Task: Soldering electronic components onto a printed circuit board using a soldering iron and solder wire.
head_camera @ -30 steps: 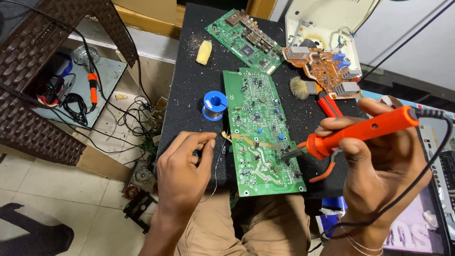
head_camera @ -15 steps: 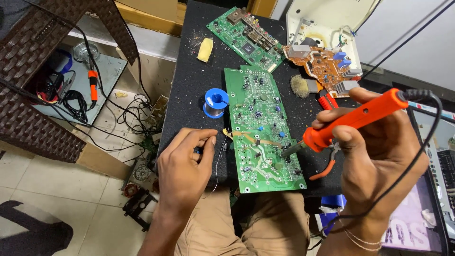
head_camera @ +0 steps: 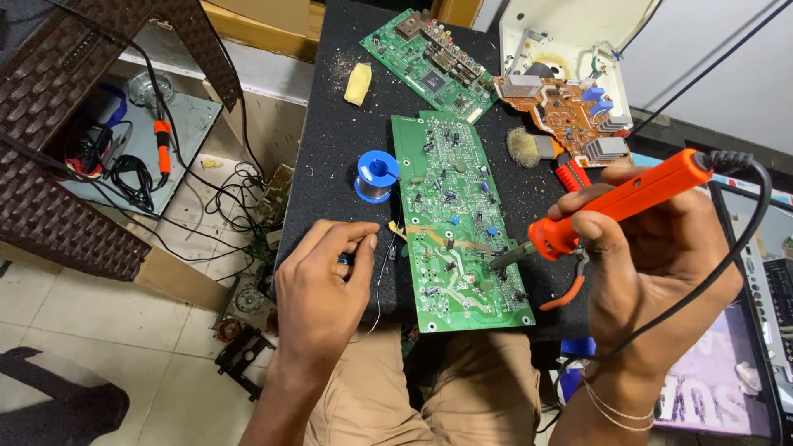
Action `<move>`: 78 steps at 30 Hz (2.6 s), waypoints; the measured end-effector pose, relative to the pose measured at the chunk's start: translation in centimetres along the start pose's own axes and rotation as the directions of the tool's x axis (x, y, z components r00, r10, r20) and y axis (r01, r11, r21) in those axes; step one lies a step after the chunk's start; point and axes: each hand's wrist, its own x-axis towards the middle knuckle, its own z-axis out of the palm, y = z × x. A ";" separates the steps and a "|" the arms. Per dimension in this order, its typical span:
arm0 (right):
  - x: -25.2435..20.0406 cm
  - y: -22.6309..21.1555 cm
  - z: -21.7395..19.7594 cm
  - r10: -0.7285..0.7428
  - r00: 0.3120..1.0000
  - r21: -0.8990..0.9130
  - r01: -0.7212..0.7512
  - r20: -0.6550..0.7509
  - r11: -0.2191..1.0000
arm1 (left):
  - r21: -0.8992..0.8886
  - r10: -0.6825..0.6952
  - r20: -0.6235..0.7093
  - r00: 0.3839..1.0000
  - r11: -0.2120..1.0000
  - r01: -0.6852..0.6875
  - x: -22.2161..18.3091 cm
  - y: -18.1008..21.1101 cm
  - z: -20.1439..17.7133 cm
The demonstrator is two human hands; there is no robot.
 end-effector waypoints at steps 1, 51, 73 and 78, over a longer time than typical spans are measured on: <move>-0.1 0.1 0.0 -0.027 1.000 -0.013 0.027 -0.006 1.000 | -0.007 -0.010 0.007 1.000 1.000 0.010 0.0 0.0 -0.1; -2.1 0.7 -0.4 0.014 0.993 -0.012 -0.015 -0.119 1.000 | -0.055 0.056 0.004 0.998 0.997 -0.055 0.2 0.1 -0.2; -4.6 0.2 -1.2 -0.047 0.996 0.134 0.057 -0.071 0.989 | -0.020 0.053 -0.008 0.999 0.998 -0.053 -0.1 -0.3 -0.2; -4.8 1.3 -2.4 -0.097 0.995 0.163 0.095 -0.001 0.982 | -0.028 0.057 -0.012 0.998 0.998 -0.058 -0.1 -0.4 0.0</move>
